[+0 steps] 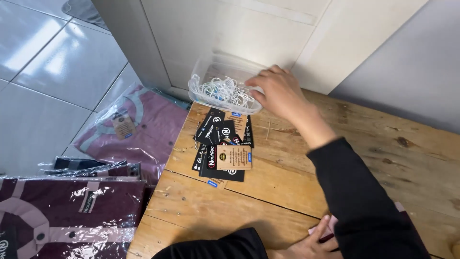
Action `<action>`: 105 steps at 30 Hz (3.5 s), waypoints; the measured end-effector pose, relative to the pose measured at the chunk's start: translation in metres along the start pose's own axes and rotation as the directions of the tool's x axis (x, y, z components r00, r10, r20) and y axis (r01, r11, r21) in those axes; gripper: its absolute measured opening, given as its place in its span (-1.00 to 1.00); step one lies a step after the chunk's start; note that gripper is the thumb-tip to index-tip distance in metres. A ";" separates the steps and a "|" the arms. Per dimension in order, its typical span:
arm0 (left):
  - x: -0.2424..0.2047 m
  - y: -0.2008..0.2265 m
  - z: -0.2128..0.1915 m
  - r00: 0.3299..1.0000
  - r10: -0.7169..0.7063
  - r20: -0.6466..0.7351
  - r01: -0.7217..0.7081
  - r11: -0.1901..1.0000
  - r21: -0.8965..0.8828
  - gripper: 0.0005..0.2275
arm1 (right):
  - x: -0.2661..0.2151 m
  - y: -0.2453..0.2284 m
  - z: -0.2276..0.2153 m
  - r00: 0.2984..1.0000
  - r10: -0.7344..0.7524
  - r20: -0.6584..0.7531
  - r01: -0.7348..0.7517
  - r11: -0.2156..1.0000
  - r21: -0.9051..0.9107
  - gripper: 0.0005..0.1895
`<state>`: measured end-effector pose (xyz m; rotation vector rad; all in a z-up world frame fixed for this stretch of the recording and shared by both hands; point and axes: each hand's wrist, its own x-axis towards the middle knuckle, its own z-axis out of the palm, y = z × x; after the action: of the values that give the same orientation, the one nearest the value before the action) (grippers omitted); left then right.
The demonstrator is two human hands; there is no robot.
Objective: A person prepares a shirt for sale by lint-rolling the fabric, folding it neatly, and attaching a price tag.
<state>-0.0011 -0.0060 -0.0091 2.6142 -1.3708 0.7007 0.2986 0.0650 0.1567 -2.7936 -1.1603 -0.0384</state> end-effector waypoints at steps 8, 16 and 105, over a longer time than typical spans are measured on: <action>0.006 0.008 0.007 0.941 -0.046 0.335 -0.047 0.964 0.263 -0.59 | 0.060 0.020 0.050 0.986 0.058 0.158 -0.003 0.945 -0.327 -0.61; 0.005 0.003 0.012 0.989 0.088 0.116 -0.053 0.959 -0.277 -0.79 | 0.078 0.023 0.072 0.958 0.122 0.259 0.078 0.761 -0.644 -0.79; 0.002 -0.262 0.002 0.544 -0.724 -0.424 0.651 0.683 -0.331 -0.70 | -0.162 0.045 -0.040 0.956 0.190 -0.226 0.116 0.461 0.880 -0.90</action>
<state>0.2104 0.1457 0.0201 2.2737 -0.1544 1.0122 0.2164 -0.0855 0.1808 -1.7558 -0.7007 0.1245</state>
